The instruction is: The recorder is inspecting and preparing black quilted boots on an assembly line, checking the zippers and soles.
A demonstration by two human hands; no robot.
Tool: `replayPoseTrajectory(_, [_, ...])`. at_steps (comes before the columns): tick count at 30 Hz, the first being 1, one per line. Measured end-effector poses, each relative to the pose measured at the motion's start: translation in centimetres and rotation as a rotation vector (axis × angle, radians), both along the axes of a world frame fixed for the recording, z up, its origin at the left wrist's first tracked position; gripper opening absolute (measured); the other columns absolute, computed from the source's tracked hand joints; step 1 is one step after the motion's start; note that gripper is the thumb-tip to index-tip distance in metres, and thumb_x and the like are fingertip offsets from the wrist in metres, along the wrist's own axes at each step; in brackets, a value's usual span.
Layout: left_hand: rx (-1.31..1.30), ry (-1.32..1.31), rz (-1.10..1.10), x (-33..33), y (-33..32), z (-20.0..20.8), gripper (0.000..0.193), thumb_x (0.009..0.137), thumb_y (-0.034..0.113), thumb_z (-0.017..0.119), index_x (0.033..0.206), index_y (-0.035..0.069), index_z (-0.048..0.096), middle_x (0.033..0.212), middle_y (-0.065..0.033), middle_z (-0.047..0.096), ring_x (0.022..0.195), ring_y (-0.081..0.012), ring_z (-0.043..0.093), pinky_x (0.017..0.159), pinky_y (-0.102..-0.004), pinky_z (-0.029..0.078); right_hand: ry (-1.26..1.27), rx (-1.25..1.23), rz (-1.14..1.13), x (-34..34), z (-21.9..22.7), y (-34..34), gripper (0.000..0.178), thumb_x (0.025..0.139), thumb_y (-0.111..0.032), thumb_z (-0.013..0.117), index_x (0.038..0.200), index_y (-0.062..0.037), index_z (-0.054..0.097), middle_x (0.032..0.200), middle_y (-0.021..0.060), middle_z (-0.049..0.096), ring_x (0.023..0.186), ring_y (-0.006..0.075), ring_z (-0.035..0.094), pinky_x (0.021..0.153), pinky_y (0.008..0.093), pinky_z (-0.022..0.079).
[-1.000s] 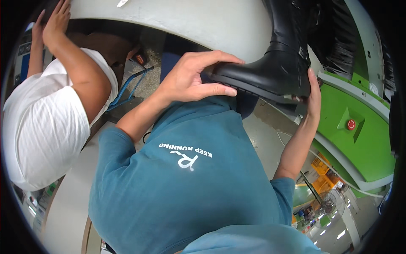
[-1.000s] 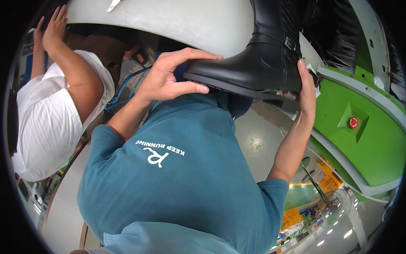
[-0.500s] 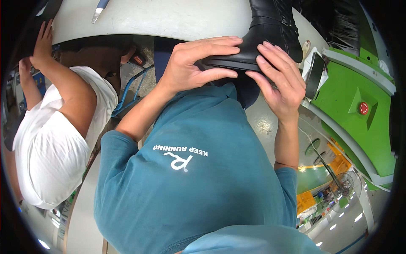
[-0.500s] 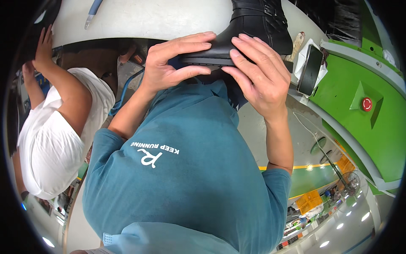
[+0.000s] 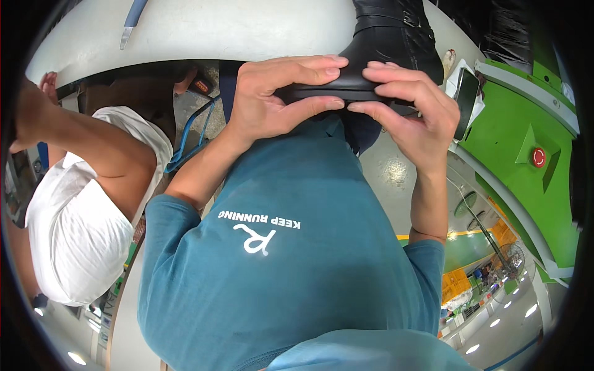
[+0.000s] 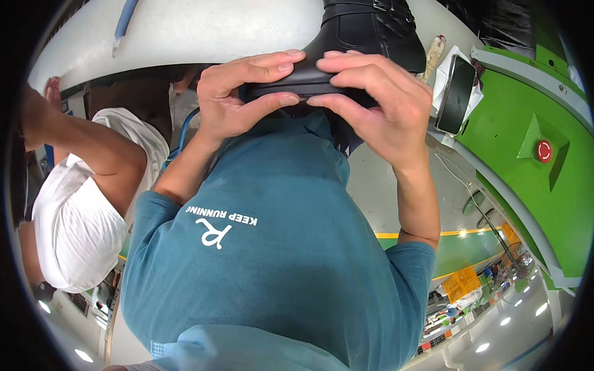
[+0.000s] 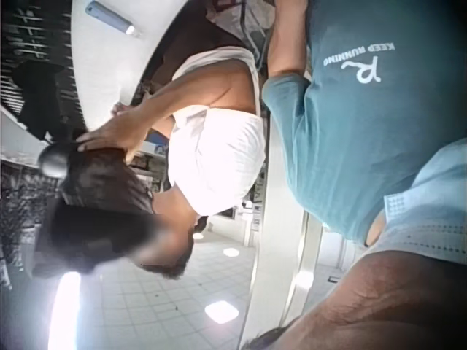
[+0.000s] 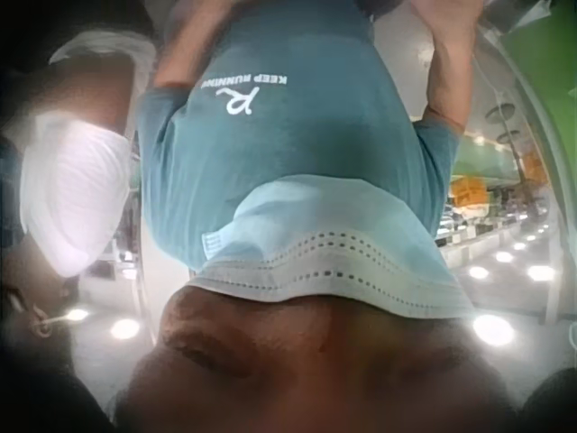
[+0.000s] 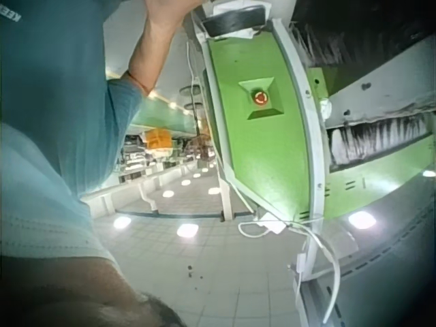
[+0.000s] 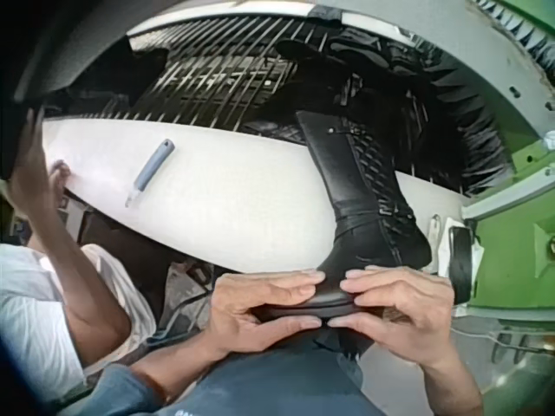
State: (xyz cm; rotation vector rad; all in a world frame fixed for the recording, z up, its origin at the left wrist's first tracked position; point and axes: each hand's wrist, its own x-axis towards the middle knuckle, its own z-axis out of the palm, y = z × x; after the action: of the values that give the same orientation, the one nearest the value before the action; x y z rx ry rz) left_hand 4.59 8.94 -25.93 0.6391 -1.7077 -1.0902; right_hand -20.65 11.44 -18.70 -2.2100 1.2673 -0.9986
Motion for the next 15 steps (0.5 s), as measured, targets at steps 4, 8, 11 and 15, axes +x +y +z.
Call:
replayPoseTrajectory(4, [-0.038,-0.041,0.011,-0.3,0.1,0.7,0.04,0.078,0.003,0.096,0.115,-0.003,0.08,0.125,-0.0243,0.081,0.119,-0.0355,0.079,0.103,-0.0413,0.063,0.072,-0.082,-0.018,-1.5,0.1,-0.1,0.036,0.071,-0.014,0.098,0.098,-0.0016,0.078,0.114,0.0144,0.084,0.114,0.0336,0.08,0.1,0.0438,0.066])
replayPoseTrajectory(8, [-0.128,-0.163,0.084,-1.1,0.4,1.5,0.043,0.077,0.008,0.098,0.112,-0.002,0.077,0.125,-0.0237,0.081,0.119,-0.0352,0.079,0.101,-0.0417,0.063,0.126,-0.179,0.058,-2.2,-0.5,0.1,0.034,0.07,-0.015,0.098,0.091,0.0003,0.076,0.114,0.0152,0.084,0.115,0.0347,0.08,0.1,0.0459,0.066])
replayPoseTrajectory(11, [-0.192,-0.189,0.134,-1.9,-0.2,1.5,0.048,0.068,0.02,0.105,0.099,-0.002,0.076,0.112,-0.0189,0.083,0.106,-0.0306,0.083,0.089,-0.0356,0.066,0.088,-0.126,0.078,-2.6,-0.4,-0.4,0.034,0.069,-0.015,0.099,0.086,-0.0003,0.074,0.11,0.0141,0.084,0.111,0.0329,0.082,0.097,0.044,0.067])
replayPoseTrajectory(15, [-0.252,-0.137,0.212,-2.8,-1.1,1.0,0.046,0.062,0.029,0.107,0.079,0.004,0.072,0.093,-0.0095,0.083,0.091,-0.0233,0.083,0.076,-0.0311,0.065,-0.01,-0.041,0.098,-3.3,-0.5,-1.3,0.037,0.065,-0.015,0.101,0.081,-0.001,0.071,0.105,0.0128,0.084,0.105,0.0306,0.083,0.092,0.0403,0.068])
